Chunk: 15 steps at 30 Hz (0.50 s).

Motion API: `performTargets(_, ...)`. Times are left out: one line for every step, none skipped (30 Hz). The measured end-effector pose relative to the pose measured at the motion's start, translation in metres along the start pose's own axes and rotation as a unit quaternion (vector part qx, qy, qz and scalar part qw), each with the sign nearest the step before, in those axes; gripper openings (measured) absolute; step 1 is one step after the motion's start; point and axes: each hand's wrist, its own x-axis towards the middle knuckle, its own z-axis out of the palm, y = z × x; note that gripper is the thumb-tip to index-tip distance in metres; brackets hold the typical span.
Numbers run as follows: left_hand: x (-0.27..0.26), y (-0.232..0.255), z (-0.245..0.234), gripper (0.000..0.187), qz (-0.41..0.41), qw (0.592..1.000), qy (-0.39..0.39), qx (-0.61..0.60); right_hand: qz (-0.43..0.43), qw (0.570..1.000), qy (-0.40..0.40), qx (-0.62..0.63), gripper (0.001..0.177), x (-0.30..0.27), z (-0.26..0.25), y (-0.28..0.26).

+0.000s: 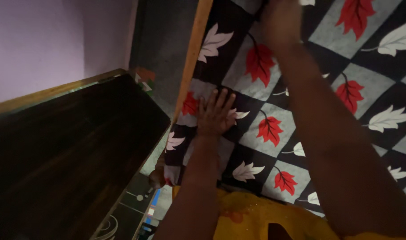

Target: The person wipes a patterned bedsheet and a floral pillow with a dark cloth. They smooth the fabric with their hands and adjust the position of the pillow and a blue cloth on the bed.

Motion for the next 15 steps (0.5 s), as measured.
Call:
performTargets(0.000,0.002,0.000,0.055,-0.004,1.000,0.014,-0.004,-0.095,0.995,0.021,-0.020,0.024,-0.013,-0.004,-0.019)
performTargets(0.000,0.002,0.000,0.056,-0.003,1.000,0.000,0.000,-0.190,0.980,0.041,-0.039,0.044,-0.029,-0.007,-0.042)
performTargets(0.000,0.000,0.000,0.056,0.000,1.000,-0.014,0.006,-0.179,0.982,-0.050,-0.047,0.045,-0.048,-0.006,-0.069)
performTargets(0.000,-0.001,-0.001,0.057,0.002,1.000,-0.028,0.011,-0.167,0.974,-0.141,-0.053,0.047,-0.066,-0.012,-0.089)
performTargets(0.002,-0.002,-0.001,0.057,0.007,1.000,-0.002,0.004,-0.157,0.953,-0.254,0.054,0.052,-0.084,-0.027,-0.097)
performTargets(0.004,-0.003,0.000,0.056,0.013,1.000,0.023,-0.004,-0.144,0.907,-0.362,0.160,0.057,-0.092,-0.041,-0.098)
performTargets(0.001,-0.001,-0.001,0.056,0.014,0.999,0.045,-0.012,-0.085,0.892,-0.383,0.226,0.059,-0.092,-0.052,-0.089)
performTargets(0.001,-0.003,0.000,0.057,0.014,0.999,0.028,-0.006,-0.026,0.869,-0.400,0.290,0.060,-0.093,-0.063,-0.071)
performTargets(-0.002,-0.004,-0.001,0.059,0.013,1.000,0.009,0.000,-0.094,0.935,-0.288,0.186,0.059,-0.081,-0.072,-0.043)
performTargets(-0.004,-0.003,-0.001,0.060,0.011,1.000,-0.010,0.005,-0.087,0.924,-0.213,0.305,0.065,-0.080,-0.093,-0.003)
performTargets(-0.004,-0.003,0.000,0.060,0.006,1.000,-0.015,0.006,-0.077,0.926,-0.141,0.342,0.053,-0.074,-0.101,0.033)
performTargets(-0.003,-0.001,0.001,0.059,0.002,1.000,-0.019,0.008,-0.046,0.912,-0.064,0.404,0.042,-0.065,-0.101,0.070)
performTargets(0.000,-0.002,0.002,0.059,0.000,1.000,-0.021,0.010,-0.025,0.866,0.003,0.500,0.034,-0.053,-0.093,0.104)
performTargets(0.003,-0.002,0.002,0.059,0.004,1.000,-0.012,0.005,-0.021,0.804,0.056,0.592,0.029,-0.041,-0.088,0.136)
performTargets(0.002,-0.002,0.001,0.058,0.006,1.000,-0.006,0.001,-0.028,0.760,0.090,0.643,0.031,-0.033,-0.080,0.162)
